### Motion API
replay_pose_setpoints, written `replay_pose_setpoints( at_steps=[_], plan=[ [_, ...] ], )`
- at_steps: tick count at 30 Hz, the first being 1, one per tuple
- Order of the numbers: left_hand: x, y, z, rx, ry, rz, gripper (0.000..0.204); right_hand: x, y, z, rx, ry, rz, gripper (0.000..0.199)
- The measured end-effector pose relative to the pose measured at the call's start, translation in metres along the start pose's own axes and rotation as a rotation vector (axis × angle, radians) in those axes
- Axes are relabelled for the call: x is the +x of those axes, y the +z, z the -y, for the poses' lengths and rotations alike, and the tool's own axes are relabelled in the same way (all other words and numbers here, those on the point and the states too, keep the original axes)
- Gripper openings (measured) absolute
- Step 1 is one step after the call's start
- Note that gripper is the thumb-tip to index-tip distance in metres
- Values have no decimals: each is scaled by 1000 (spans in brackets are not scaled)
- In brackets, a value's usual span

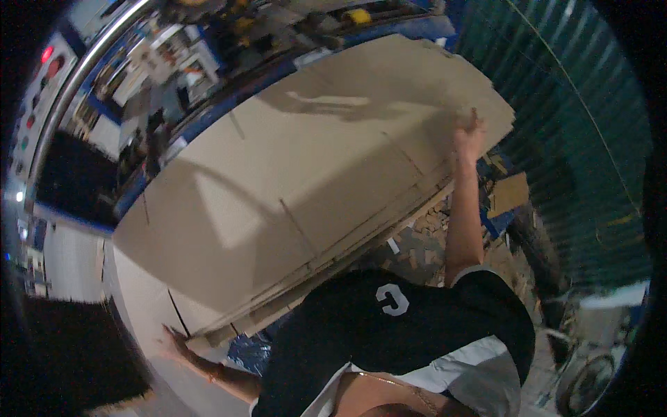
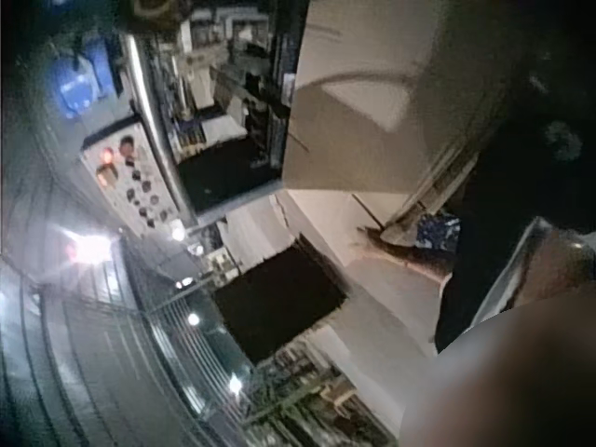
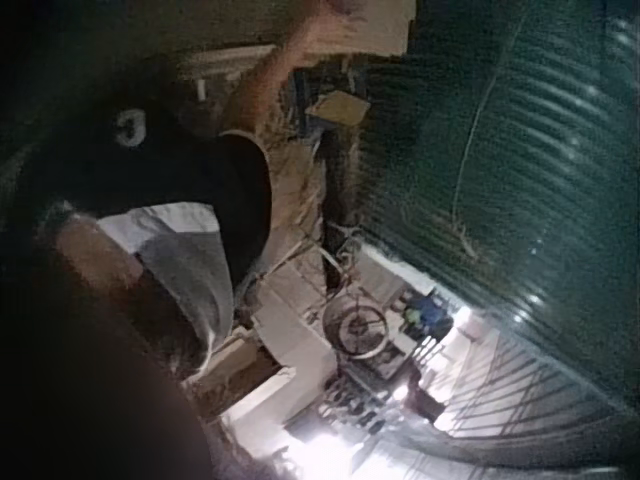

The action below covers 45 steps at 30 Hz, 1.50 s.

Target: The person repeatedly picks up flat cardboard sheets from a conveyor and stacks them by hand on a growing pile. The hands align each sheet and place it on top of the previous ones in a continuous loop.

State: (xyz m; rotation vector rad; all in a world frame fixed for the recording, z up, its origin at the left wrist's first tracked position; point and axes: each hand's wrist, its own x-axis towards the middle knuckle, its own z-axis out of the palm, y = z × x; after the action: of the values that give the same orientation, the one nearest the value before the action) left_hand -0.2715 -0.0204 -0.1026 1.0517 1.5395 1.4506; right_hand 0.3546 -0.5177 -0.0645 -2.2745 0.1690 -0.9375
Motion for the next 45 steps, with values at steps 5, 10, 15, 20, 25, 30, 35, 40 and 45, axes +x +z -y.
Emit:
replay_pose_setpoints(
  at_steps=[5, 10, 15, 20, 25, 30, 35, 40, 45],
  plan=[
    [5, -10, -20, 686, 198, -23, 79, 24, 19, -29, 827, 400, -11, 43],
    [-8, -13, -36, 607, 383, -29, 79, 92, 4, -73, 1693, 749, 24, 35],
    [-30, 6, -62, 904, 348, -212, 78, 151, -20, -26, 1449, 404, 317, 37],
    [-60, 30, -85, 302, 394, -180, 70, 168, -80, 57, 1165, 144, 411, 42],
    [-46, 28, -71, -556, 257, -167, 49, 71, -149, 117, 1078, -259, 129, 45],
    [-65, 18, -54, 43, 469, 161, 38, -77, -153, 91, 728, -784, 790, 40],
    [-158, 53, -73, -317, 460, 893, 33, -127, -112, 87, 448, -1493, 971, 35],
    [-206, 94, -99, 831, 1247, 1206, 46, -125, -99, 92, 459, -1595, 918, 32],
    [-195, 106, -106, 907, 1309, 1235, 54, -119, -71, 95, 416, -1665, 913, 36]
  ],
)
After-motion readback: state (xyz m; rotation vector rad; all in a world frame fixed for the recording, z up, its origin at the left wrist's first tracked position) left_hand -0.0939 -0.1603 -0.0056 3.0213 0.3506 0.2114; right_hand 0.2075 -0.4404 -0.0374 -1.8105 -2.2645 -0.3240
